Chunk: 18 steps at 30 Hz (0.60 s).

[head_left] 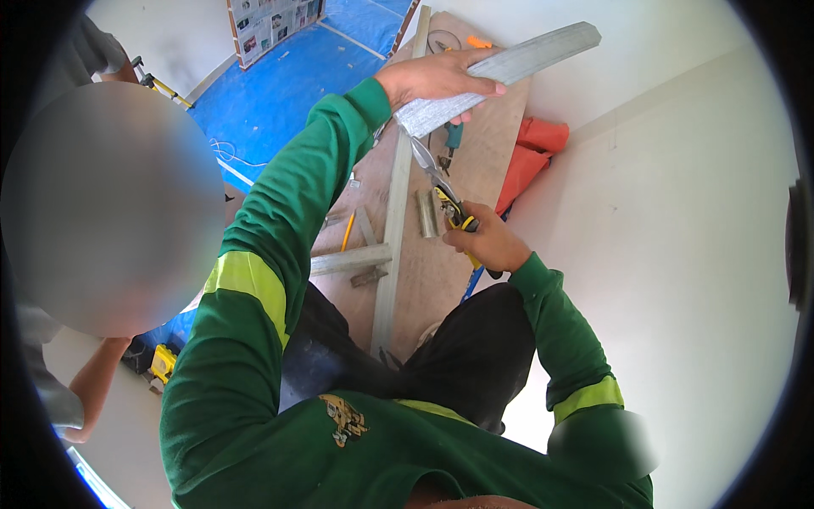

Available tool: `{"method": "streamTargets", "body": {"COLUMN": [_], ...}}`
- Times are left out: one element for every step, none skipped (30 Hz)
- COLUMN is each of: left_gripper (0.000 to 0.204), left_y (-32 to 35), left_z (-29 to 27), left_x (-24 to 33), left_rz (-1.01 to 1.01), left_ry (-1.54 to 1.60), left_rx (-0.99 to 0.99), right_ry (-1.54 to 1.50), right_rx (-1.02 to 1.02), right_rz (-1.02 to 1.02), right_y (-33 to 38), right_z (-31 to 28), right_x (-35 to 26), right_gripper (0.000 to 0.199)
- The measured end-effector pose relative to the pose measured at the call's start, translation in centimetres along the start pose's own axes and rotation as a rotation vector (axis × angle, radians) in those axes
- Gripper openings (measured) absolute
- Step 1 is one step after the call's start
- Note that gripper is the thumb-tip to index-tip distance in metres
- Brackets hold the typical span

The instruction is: The person measures and marks a metal profile with a pencil, then uses tin snips to cut the profile. He then uses pliers to bend and shape the cut metal piece while a coworker works nearby.

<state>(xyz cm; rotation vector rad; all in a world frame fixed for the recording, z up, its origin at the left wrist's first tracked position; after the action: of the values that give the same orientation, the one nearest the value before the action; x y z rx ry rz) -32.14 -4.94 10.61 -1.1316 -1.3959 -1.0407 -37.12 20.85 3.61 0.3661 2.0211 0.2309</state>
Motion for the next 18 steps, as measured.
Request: {"method": "streamTargets", "body": {"left_gripper": [0.084,0.084,0.085,0.085,0.086,0.087,0.087,0.088,0.089,0.089,0.09,0.09,0.09,0.09,0.09,0.09,0.091,0.09], "left_y": [0.0,-0.1,-0.1,-0.1,-0.1,0.0,0.1,0.1,0.2,0.3,0.4,0.4,0.3,0.2,0.2,0.1,0.1,0.1], "left_z": [0.0,0.1,0.1,0.2,0.2,0.2,0.2,0.2,0.3,0.3,0.3,0.4,0.6,0.7,0.8,1.0,1.1,1.2], "left_x": [-0.1,-0.1,-0.2,-0.1,-0.2,-0.1,0.0,0.1,0.2,0.3,0.3,0.4,0.4,0.4,0.4,0.4,0.4,0.4], "left_rz": [0.005,0.008,0.009,0.011,-0.009,0.018,0.022,0.027,0.018,0.01,0.002,0.003,0.002,-0.01,0.008,0.012,0.001,0.008], "left_ry": [-0.013,-0.019,-0.035,-0.046,-0.059,-0.057,-0.057,-0.058,-0.057,-0.056,-0.057,-0.055,-0.053,-0.059,-0.045,-0.039,-0.036,-0.047], "left_rx": [-0.008,-0.022,-0.01,-0.006,0.003,0.007,0.013,0.02,0.022,0.024,0.029,0.024,0.02,0.022,0.007,-0.002,-0.015,-0.005], "right_ry": [0.043,0.103,0.089,0.094,0.092,0.104,0.106,0.089,0.093,0.078,0.059,0.06,0.057,0.068,0.035,0.015,0.001,-0.016], "right_rx": [0.011,0.035,0.031,0.043,0.047,0.059,0.064,0.065,0.072,0.076,0.092,0.089,0.1,0.095,0.069,0.027,0.002,-0.016], "right_rz": [-0.027,-0.021,-0.052,-0.05,-0.028,-0.033,-0.017,-0.015,-0.013,-0.024,-0.039,-0.068,-0.098,-0.101,-0.047,0.035,0.119,0.109], "right_y": [-0.3,-0.4,-0.5,-0.5,-0.5,-0.5,-0.5,-0.5,-0.5,-0.5,-0.5,-0.5,-0.5,-0.6,-0.5,-0.5,-0.4,-0.3], "right_z": [0.0,-0.1,-0.1,-0.1,-0.2,-0.2,-0.2,-0.2,-0.1,0.0,0.0,0.1,0.1,0.1,0.1,0.0,0.0,-0.1], "right_x": [0.0,0.2,0.2,0.3,0.4,0.4,0.5,0.5,0.5,0.4,0.4,0.3,0.3,0.3,0.4,0.5,0.7,0.7], "right_gripper": [0.031,0.032,0.033,0.033,0.034,0.035,0.035,0.036,0.037,0.038,0.039,0.04,0.041,0.042,0.041,0.04,0.04,0.04]}}
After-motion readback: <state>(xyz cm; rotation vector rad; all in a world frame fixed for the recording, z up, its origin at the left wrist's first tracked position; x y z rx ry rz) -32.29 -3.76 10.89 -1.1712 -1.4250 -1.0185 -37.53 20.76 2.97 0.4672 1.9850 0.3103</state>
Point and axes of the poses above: each hand's wrist, its own y-axis away from the middle knuckle, its own z-axis out of the palm, x = y × z, the point moved 2 cm from there along -y, towards the middle knuckle, and after that the axes turned 7 degrees about -z, right-handed, at the moved point
